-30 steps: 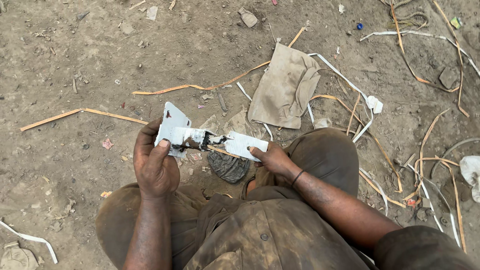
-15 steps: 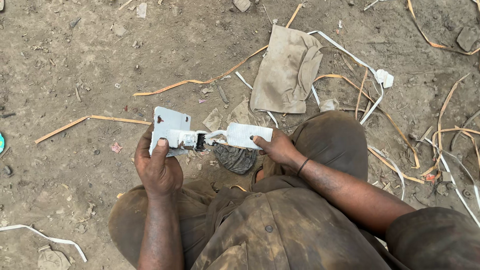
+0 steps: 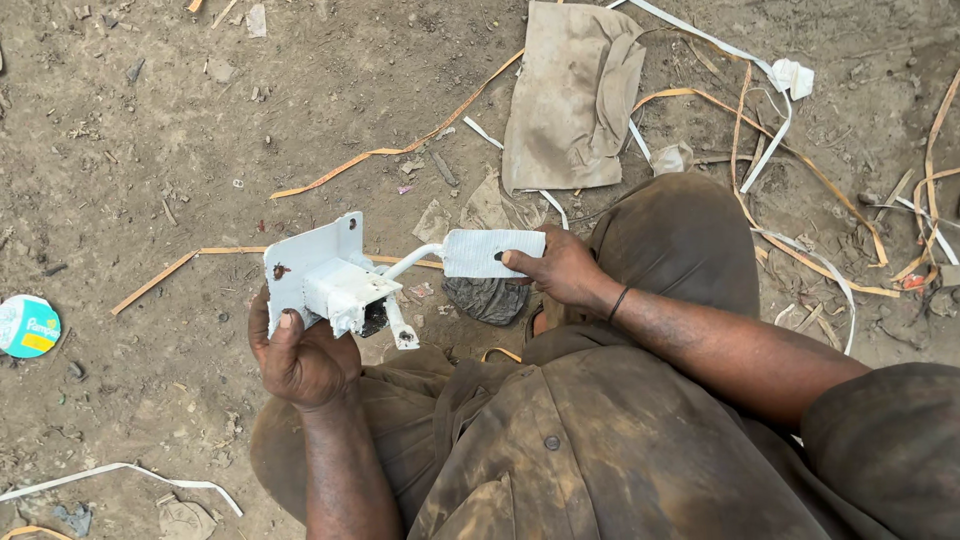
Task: The person sits on the ground and uses a white plastic scraper to remove dark residue from a white electrical component. They repeatedly scrape the same areas, turning the component to access different sides.
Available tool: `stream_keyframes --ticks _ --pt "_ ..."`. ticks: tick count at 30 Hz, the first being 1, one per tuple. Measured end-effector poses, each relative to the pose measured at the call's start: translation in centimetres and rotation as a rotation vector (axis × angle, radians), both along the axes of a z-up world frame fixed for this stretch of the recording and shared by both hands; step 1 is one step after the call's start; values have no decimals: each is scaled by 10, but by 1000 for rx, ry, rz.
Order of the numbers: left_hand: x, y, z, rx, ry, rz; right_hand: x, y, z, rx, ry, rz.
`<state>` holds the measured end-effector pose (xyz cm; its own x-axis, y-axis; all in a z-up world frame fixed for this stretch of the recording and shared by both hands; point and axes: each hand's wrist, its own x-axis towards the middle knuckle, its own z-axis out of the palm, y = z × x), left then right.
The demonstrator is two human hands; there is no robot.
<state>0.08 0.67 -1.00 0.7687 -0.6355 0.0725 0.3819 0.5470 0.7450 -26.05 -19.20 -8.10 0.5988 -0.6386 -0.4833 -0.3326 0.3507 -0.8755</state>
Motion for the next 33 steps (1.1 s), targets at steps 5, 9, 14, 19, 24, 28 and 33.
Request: stream_keyframes --ticks 5,9,14,19,24,28,33 --pt "2 1 1 12 12 35 -2 -1 7 -156 141 97" --pt "4 3 2 12 -22 -6 -1 -2 9 -115 248 123" --pt "6 3 5 -14 -18 -14 0 -1 11 -143 267 130" --pt "6 2 8 -1 -22 -11 0 -2 13 -153 276 129" --pt "6 3 7 -11 -17 -26 1 0 13 -159 255 125" --pt "7 3 5 -9 -19 -26 0 0 11 -166 276 135" --pt "6 2 5 0 -20 -19 0 1 8 -145 179 125"
